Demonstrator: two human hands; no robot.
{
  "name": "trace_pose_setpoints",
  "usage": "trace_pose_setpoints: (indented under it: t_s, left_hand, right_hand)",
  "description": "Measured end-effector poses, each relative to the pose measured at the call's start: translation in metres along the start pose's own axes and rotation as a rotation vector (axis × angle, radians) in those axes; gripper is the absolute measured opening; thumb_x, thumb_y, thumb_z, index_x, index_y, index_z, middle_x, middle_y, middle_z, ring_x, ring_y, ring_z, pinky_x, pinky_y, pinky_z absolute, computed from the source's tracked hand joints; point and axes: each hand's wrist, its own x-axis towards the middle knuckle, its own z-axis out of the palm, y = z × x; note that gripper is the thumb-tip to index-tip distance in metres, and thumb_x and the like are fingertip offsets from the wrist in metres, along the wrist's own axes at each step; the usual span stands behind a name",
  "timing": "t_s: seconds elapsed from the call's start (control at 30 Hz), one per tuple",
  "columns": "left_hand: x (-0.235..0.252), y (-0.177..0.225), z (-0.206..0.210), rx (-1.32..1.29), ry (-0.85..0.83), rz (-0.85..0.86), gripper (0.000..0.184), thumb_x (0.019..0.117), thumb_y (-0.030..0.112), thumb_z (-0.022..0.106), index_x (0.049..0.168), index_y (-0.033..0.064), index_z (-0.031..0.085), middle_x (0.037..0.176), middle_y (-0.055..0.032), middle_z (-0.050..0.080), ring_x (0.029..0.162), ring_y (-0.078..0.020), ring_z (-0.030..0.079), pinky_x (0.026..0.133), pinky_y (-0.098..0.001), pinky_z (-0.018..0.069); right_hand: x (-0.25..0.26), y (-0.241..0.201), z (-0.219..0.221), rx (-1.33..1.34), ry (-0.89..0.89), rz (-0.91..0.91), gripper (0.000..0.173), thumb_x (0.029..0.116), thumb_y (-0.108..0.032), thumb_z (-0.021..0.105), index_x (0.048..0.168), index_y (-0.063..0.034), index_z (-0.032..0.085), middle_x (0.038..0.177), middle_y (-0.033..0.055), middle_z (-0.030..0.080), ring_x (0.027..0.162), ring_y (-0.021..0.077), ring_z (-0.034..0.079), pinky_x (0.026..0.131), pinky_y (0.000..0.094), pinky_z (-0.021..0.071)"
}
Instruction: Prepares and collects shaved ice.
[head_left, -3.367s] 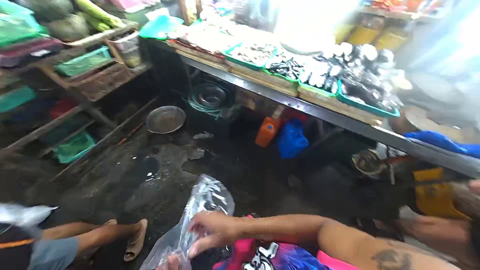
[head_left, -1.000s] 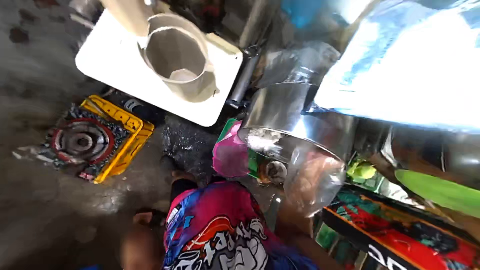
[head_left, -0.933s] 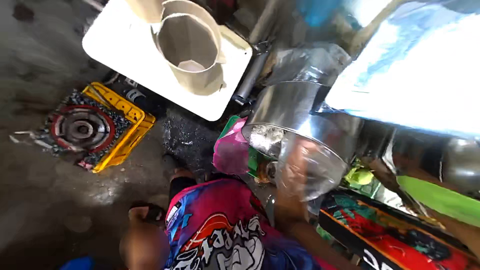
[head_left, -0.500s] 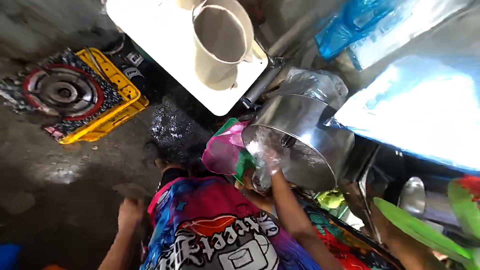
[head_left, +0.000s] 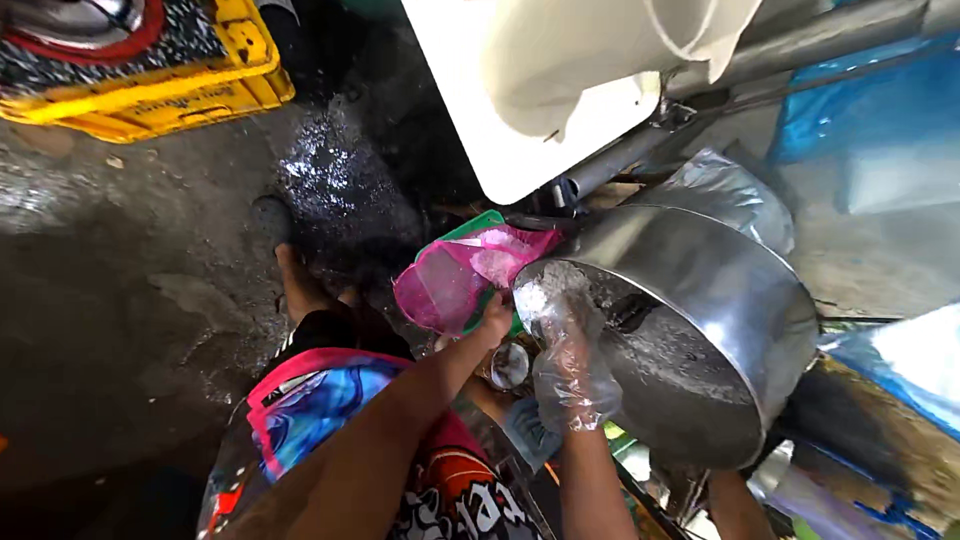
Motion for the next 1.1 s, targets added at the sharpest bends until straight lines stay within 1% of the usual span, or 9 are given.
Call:
trace_pose_setpoints:
  t_s: [0.13, 0.2, 0.3, 0.4, 0.53, 0.67, 0.83, 0.97, 1.1]
  left_hand:
    - [0.023, -0.017, 0.005, -0.129, 0.167, 0.028, 0.035, 0.1095, 0.018, 0.047, 0.139, -0.0011, 0.051, 0.135, -0.0197, 0.06, 0.123, -0.0263, 0.061, 0.104, -0.0457, 0.0524]
    - [0.032, -0.027, 0.009, -0.137, 0.187, 0.053, 0.033, 0.1094, 0.016, 0.046, 0.136, -0.0014, 0.052, 0.131, -0.0194, 0.062, 0.119, -0.0252, 0.062, 0.102, -0.0445, 0.0532]
    - [0.026, -0.049, 0.017, -0.115, 0.162, 0.095, 0.03, 0.1065, 0.009, 0.047, 0.134, -0.003, 0.053, 0.125, -0.0189, 0.063, 0.113, -0.0233, 0.063, 0.096, -0.0422, 0.055]
    - [0.019, -0.052, 0.033, -0.333, 0.238, 0.055, 0.03, 0.1067, 0.008, 0.048, 0.134, -0.0017, 0.053, 0.126, -0.0176, 0.063, 0.113, -0.0223, 0.063, 0.096, -0.0417, 0.0549]
    - [0.033, -0.024, 0.028, -0.577, 0.272, 0.004, 0.036, 0.1094, 0.02, 0.049, 0.142, 0.0056, 0.049, 0.127, -0.0176, 0.063, 0.111, -0.0256, 0.065, 0.094, -0.0462, 0.0561]
    - [0.043, -0.022, 0.001, -0.406, 0.159, 0.112, 0.03, 0.107, 0.019, 0.055, 0.127, -0.0034, 0.059, 0.113, -0.0179, 0.069, 0.099, -0.0234, 0.07, 0.088, -0.0409, 0.061]
    - [0.047, -0.037, 0.008, -0.428, 0.223, 0.147, 0.023, 0.105, 0.015, 0.058, 0.117, -0.0041, 0.064, 0.105, -0.0153, 0.069, 0.094, -0.0209, 0.07, 0.084, -0.0394, 0.0613]
    - [0.046, -0.041, 0.007, 0.12, 0.359, 0.342, 0.027, 0.1048, 0.018, 0.055, 0.118, -0.0009, 0.069, 0.113, -0.0139, 0.072, 0.107, -0.0182, 0.069, 0.101, -0.0349, 0.0544]
    - [0.046, -0.046, -0.005, 0.423, 0.262, 0.386, 0.036, 0.1068, 0.027, 0.049, 0.124, 0.0013, 0.067, 0.121, -0.0153, 0.069, 0.113, -0.0211, 0.068, 0.104, -0.0354, 0.0528]
  right_hand:
    - [-0.003, 0.004, -0.007, 0.214, 0.066, 0.081, 0.058, 0.1081, -0.028, 0.048, 0.16, -0.0071, 0.032, 0.162, 0.0144, 0.039, 0.149, 0.0171, 0.039, 0.122, 0.0319, 0.0366]
    - [-0.012, -0.018, -0.02, 0.092, 0.071, 0.13, 0.06, 0.1075, -0.026, 0.049, 0.161, -0.0081, 0.03, 0.16, 0.016, 0.041, 0.148, 0.0191, 0.041, 0.121, 0.0342, 0.0368]
    - [-0.01, -0.03, -0.012, 0.087, 0.087, 0.118, 0.058, 0.1054, -0.027, 0.055, 0.156, -0.0046, 0.039, 0.151, 0.0177, 0.052, 0.14, 0.021, 0.051, 0.117, 0.0363, 0.0425]
    - [-0.001, -0.009, 0.0, 0.026, 0.027, 0.095, 0.064, 0.104, -0.031, 0.056, 0.158, -0.0038, 0.037, 0.154, 0.02, 0.049, 0.143, 0.0256, 0.048, 0.119, 0.0407, 0.0404]
    - [0.001, 0.014, -0.002, 0.265, -0.044, 0.11, 0.065, 0.1048, -0.031, 0.056, 0.161, -0.0077, 0.032, 0.159, 0.0155, 0.044, 0.145, 0.0183, 0.045, 0.12, 0.0353, 0.0392]
    - [0.0, 0.02, 0.006, 0.219, 0.002, 0.052, 0.061, 0.1053, -0.031, 0.055, 0.158, -0.007, 0.037, 0.157, 0.0146, 0.047, 0.144, 0.018, 0.046, 0.119, 0.0347, 0.0398]
    - [-0.003, 0.012, 0.029, -0.071, 0.173, 0.034, 0.069, 0.1019, -0.038, 0.06, 0.159, -0.0062, 0.036, 0.153, 0.021, 0.05, 0.14, 0.0312, 0.052, 0.117, 0.0478, 0.0429]
    - [-0.002, -0.008, 0.035, -0.172, 0.254, 0.059, 0.072, 0.0988, -0.036, 0.064, 0.158, -0.0046, 0.037, 0.154, 0.0243, 0.047, 0.142, 0.0367, 0.048, 0.118, 0.0508, 0.0396]
    - [0.0, -0.011, 0.042, -0.314, 0.269, 0.055, 0.071, 0.0988, -0.037, 0.063, 0.157, -0.0051, 0.039, 0.151, 0.0254, 0.05, 0.139, 0.0396, 0.051, 0.115, 0.0545, 0.0422]
